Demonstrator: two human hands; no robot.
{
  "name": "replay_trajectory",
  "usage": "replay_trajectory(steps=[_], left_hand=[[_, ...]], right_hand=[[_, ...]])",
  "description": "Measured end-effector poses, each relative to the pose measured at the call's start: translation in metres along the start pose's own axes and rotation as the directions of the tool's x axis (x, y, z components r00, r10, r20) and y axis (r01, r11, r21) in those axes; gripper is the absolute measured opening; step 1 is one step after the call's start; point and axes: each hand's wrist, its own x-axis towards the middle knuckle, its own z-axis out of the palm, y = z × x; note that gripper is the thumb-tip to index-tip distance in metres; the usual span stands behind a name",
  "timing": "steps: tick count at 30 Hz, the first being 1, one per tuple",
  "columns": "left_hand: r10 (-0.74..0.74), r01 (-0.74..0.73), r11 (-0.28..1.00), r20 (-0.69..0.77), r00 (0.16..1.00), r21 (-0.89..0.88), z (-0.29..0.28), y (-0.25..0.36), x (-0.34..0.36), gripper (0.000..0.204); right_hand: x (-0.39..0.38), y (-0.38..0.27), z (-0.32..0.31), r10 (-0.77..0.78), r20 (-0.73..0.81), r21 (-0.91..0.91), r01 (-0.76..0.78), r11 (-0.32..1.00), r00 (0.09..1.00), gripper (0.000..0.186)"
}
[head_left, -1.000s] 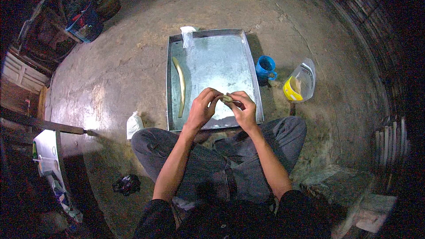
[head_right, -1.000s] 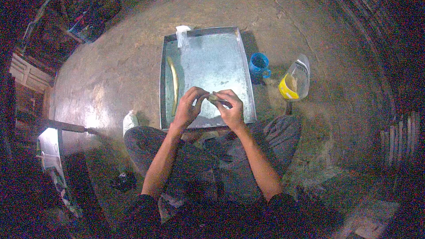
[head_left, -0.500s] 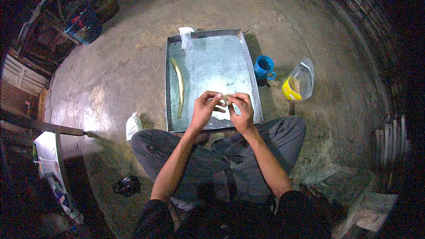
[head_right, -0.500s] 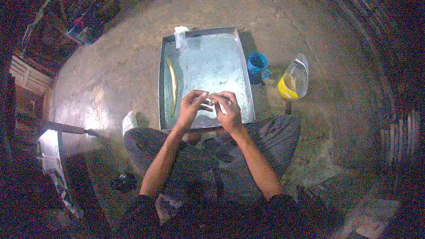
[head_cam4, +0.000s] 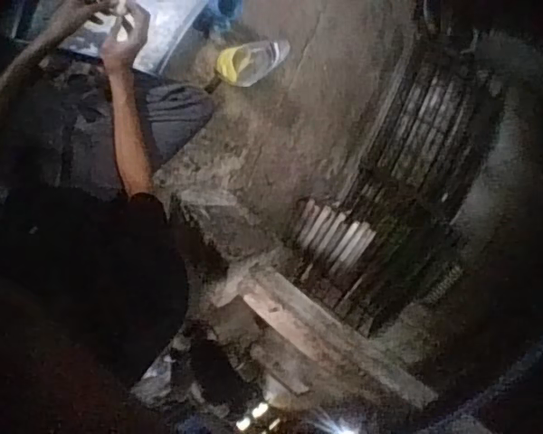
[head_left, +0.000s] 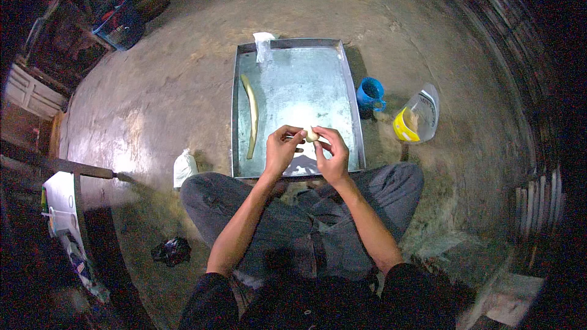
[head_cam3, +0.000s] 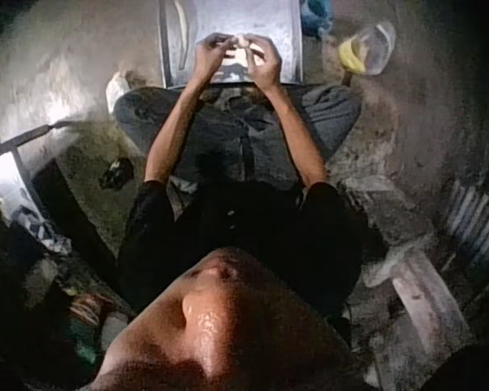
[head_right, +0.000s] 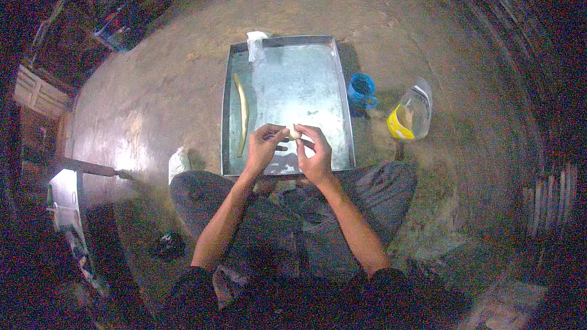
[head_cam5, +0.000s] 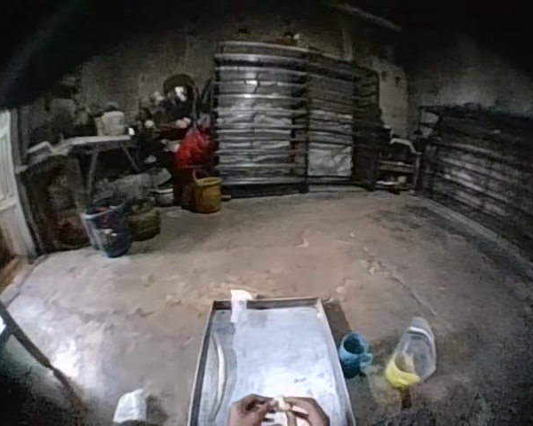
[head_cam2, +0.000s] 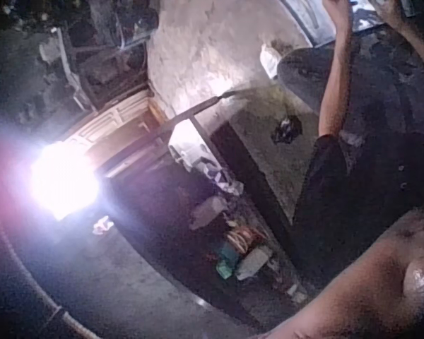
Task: The person shapes pieces of dough into long rolls by hand on a metal tray.
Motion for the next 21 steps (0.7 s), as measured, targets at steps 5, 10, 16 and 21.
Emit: replay_trajectory(steps=[5,10,16,21], left_hand=[[-0.02,0.025,0.972,0.025,0.999,-0.232,0.011,-0.011,0.006,0.019],[0.083,-0.083,0.988,-0.006,0.997,-0.129,0.018,-0.012,-0.001,0.024],[0.144,-0.156,0.987,0.254,0.956,0.028,0.009,-0.001,0.0,0.04],[0.076,-0.144,0.945,0.228,0.971,0.295,0.004,0.005,0.001,0.031]], right_hand=[[0.0,0.015,-0.005,0.19,-0.095,0.166,-0.172,0.971,0.977,0.03],[0.005,0.019,-0.011,0.284,-0.058,0.275,-0.258,0.926,0.957,0.033],[0.012,0.012,-0.019,0.463,0.033,0.447,-0.428,0.786,0.886,0.034],[0.011,0.028,-0.024,0.483,0.048,0.289,-0.475,0.831,0.874,0.03]])
